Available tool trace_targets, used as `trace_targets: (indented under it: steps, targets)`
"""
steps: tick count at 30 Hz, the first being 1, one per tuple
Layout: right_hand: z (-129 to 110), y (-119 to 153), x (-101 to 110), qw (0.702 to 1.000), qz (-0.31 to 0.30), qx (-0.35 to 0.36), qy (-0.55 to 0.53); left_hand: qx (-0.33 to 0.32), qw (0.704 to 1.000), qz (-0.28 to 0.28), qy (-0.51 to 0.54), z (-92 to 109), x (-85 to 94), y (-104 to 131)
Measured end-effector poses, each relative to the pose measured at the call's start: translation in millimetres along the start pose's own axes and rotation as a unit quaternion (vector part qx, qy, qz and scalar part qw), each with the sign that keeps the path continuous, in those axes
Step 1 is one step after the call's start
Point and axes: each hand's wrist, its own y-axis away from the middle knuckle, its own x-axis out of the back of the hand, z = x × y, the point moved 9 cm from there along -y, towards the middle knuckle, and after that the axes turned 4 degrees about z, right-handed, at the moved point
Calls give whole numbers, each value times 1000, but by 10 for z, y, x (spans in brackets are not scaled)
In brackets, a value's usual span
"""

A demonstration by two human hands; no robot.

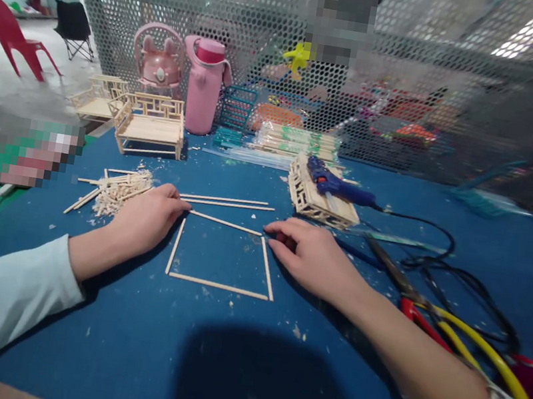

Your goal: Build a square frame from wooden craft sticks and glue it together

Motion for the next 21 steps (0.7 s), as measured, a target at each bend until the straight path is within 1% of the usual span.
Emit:
trace_targets:
  steps: [7, 16, 21]
  targets:
    - [-70, 6, 10, 999, 13, 48, -15, -7, 1000, 26, 14, -21, 11, 5]
    - [-64, 14, -17, 999, 6, 33, -18, -6, 999, 19, 37, -16, 21, -1]
    - [-75, 20, -26, 999, 6, 36, -24, 3, 999, 17, 45, -2, 33, 3]
